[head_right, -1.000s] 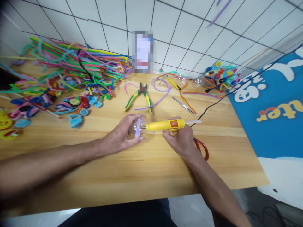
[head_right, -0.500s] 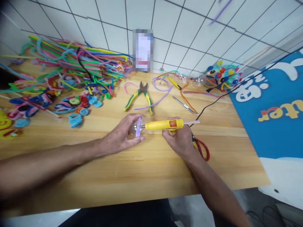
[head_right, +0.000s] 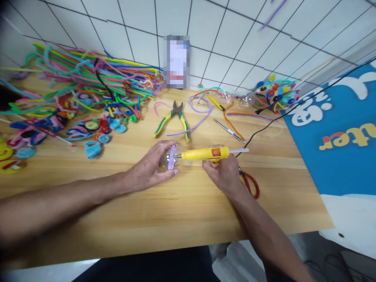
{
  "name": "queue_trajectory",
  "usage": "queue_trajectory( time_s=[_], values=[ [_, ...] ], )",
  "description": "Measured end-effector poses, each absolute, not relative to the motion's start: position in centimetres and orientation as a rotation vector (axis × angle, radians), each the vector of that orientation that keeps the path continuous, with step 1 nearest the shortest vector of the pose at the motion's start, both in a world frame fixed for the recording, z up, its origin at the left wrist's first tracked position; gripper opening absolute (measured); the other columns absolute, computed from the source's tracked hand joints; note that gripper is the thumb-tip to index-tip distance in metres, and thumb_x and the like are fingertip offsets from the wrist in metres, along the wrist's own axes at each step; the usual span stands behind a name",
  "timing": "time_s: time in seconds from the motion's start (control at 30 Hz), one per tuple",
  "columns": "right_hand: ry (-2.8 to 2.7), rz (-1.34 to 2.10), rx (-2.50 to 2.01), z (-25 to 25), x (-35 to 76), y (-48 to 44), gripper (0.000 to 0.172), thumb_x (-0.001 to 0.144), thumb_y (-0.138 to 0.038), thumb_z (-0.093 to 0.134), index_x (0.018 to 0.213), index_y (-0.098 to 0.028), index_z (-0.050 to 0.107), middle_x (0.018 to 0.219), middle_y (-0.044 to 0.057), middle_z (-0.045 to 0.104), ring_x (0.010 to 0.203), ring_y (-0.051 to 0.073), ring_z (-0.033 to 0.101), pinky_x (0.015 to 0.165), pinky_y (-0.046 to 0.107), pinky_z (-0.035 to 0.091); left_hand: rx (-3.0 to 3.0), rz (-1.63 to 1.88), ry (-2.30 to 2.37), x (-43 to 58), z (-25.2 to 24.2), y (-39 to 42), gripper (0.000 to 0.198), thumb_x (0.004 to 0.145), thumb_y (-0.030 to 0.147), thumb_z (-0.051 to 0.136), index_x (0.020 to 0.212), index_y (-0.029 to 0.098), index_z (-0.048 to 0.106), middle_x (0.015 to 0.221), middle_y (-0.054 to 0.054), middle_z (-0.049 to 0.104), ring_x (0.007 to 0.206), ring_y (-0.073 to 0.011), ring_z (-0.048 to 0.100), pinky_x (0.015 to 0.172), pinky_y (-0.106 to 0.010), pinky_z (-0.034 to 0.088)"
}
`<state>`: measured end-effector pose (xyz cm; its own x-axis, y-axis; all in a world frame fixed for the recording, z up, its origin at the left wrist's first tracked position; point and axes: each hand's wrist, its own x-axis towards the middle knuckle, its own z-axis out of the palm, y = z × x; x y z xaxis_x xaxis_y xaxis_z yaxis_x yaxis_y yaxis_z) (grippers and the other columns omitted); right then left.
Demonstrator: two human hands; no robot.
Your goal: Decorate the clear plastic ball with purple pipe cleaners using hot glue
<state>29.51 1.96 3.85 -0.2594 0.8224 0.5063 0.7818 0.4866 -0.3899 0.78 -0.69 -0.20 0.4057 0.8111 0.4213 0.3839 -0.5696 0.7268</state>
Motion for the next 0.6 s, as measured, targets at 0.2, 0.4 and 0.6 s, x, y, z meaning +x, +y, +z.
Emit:
queue_trajectory(
  time_s=[0.2,0.4,0.6],
  values=[
    [-2.07,0.152,-1.289,3.93,29.5,1.79,0.019,0.085,-0.024,0.067,0.103,-0.027,0.071,0.089,0.004,0.079,0.078,0.027,0.078,0.078,0.041,0.068,2.141,1.065,1.016,0.77,-0.27,-0.66,0.074,0.102,0.041,0.078,0.165,0.028,0.041,0.156,-0.017,0.063,0.144,-0.0357,0.064,0.119,-0.057,0.058],
    [-2.054,0.112,-1.27,3.52,29.51,2.03,0.016,0.084,-0.026,0.066,0.1,-0.027,0.069,0.086,0.004,0.079,0.073,0.027,0.077,0.072,0.039,0.066,2.122,1.073,1.008,0.88,-0.36,-0.67,0.076,0.101,0.04,0.078,0.166,0.028,0.042,0.155,-0.016,0.064,0.144,-0.0364,0.064,0.118,-0.057,0.057],
    [-2.039,0.122,-1.36,3.62,29.44,1.95,0.017,0.084,-0.027,0.065,0.1,-0.027,0.068,0.084,0.004,0.078,0.071,0.027,0.076,0.07,0.039,0.065,2.111,1.068,1.023,0.89,-0.22,-0.7,0.075,0.101,0.04,0.078,0.166,0.029,0.042,0.158,-0.016,0.063,0.145,-0.0361,0.063,0.121,-0.057,0.057]
  ],
)
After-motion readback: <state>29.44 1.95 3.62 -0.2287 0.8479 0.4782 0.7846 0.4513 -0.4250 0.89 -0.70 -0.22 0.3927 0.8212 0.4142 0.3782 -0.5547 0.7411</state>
